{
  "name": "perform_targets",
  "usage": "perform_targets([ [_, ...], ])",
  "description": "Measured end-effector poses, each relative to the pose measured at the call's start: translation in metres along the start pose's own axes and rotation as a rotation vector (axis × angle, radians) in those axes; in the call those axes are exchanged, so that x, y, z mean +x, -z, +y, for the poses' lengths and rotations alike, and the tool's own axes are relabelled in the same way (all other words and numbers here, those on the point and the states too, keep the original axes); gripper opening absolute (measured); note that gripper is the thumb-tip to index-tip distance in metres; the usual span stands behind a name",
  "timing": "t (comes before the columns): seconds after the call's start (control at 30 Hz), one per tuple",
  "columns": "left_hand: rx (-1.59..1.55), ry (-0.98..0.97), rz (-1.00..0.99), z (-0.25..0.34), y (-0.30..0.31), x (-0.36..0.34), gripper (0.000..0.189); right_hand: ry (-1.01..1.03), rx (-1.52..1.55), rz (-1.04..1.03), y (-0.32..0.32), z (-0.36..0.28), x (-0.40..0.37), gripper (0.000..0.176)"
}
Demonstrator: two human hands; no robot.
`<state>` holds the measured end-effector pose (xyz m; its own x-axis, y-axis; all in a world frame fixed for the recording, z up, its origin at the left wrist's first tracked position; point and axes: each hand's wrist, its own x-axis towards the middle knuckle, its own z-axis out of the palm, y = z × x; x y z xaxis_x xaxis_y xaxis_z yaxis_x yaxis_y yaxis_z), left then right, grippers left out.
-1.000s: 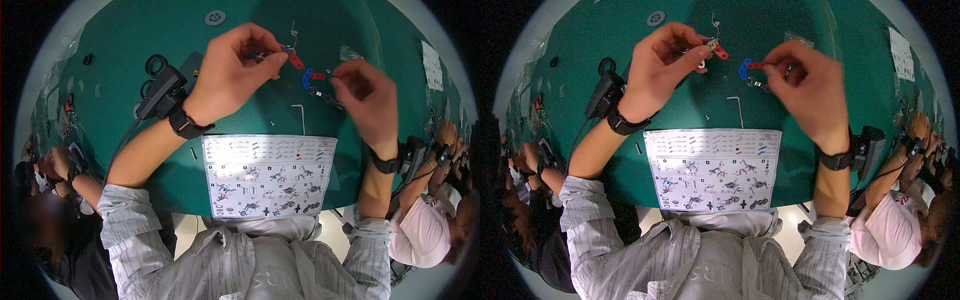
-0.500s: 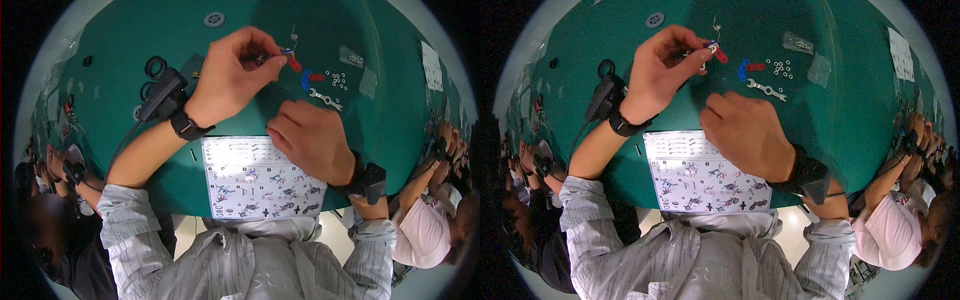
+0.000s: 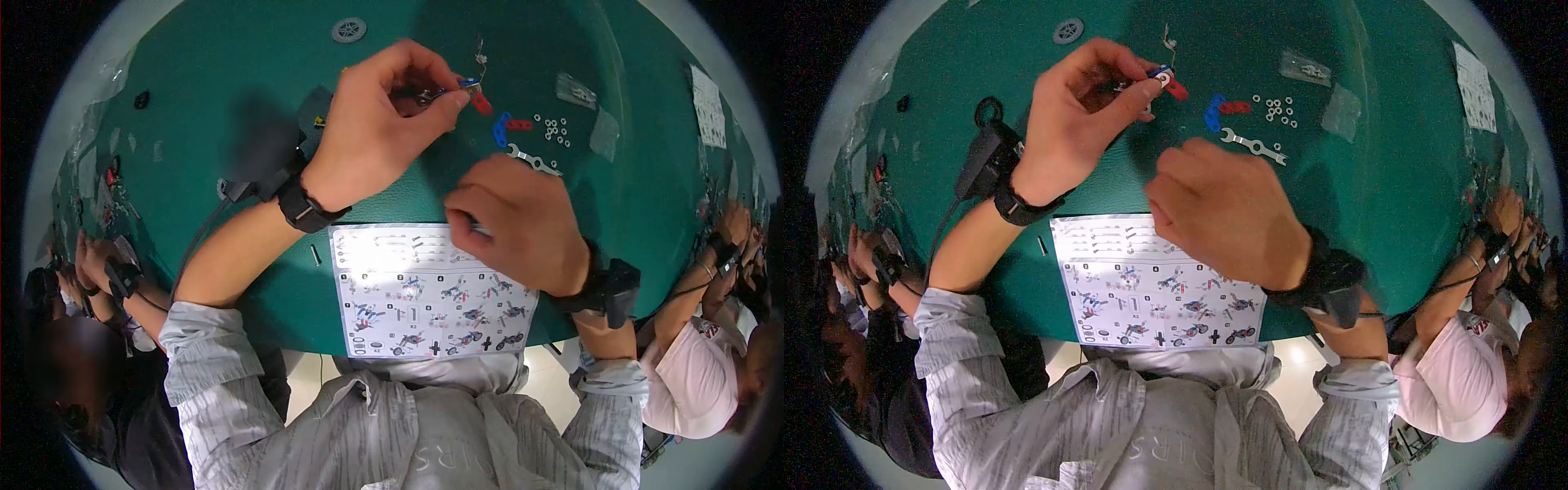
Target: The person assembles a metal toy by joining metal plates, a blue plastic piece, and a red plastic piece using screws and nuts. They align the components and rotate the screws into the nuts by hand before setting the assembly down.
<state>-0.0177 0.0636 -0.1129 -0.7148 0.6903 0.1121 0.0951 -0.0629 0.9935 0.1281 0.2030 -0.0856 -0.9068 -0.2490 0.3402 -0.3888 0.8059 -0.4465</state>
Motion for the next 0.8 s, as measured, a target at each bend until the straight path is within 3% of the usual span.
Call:
perform_targets([
  [0.2,-0.048,0.027,0.007,0.003,-0.003,-0.003,0.015,-0.313,0.275,0.288,0.022,0.015,0.005,0.013],
  [0.3,-0.019,0.086,-0.078,0.010,-0.002,-0.004,0.014,-0.563,0.550,0.317,0.026,0.022,0.004,0.011],
  [0.43,0.020,0.075,-0.160,0.010,-0.001,-0.005,0.014,-0.649,0.696,0.324,0.024,0.031,0.001,0.011],
  [0.53,0.024,0.103,-0.171,0.010,-0.001,-0.005,0.014,-0.768,0.706,0.203,0.028,0.030,0.003,0.010],
  [0.8,-0.019,0.128,-0.142,0.010,0.002,-0.004,0.012,-0.535,0.342,0.056,0.023,0.015,0.003,0.009],
])
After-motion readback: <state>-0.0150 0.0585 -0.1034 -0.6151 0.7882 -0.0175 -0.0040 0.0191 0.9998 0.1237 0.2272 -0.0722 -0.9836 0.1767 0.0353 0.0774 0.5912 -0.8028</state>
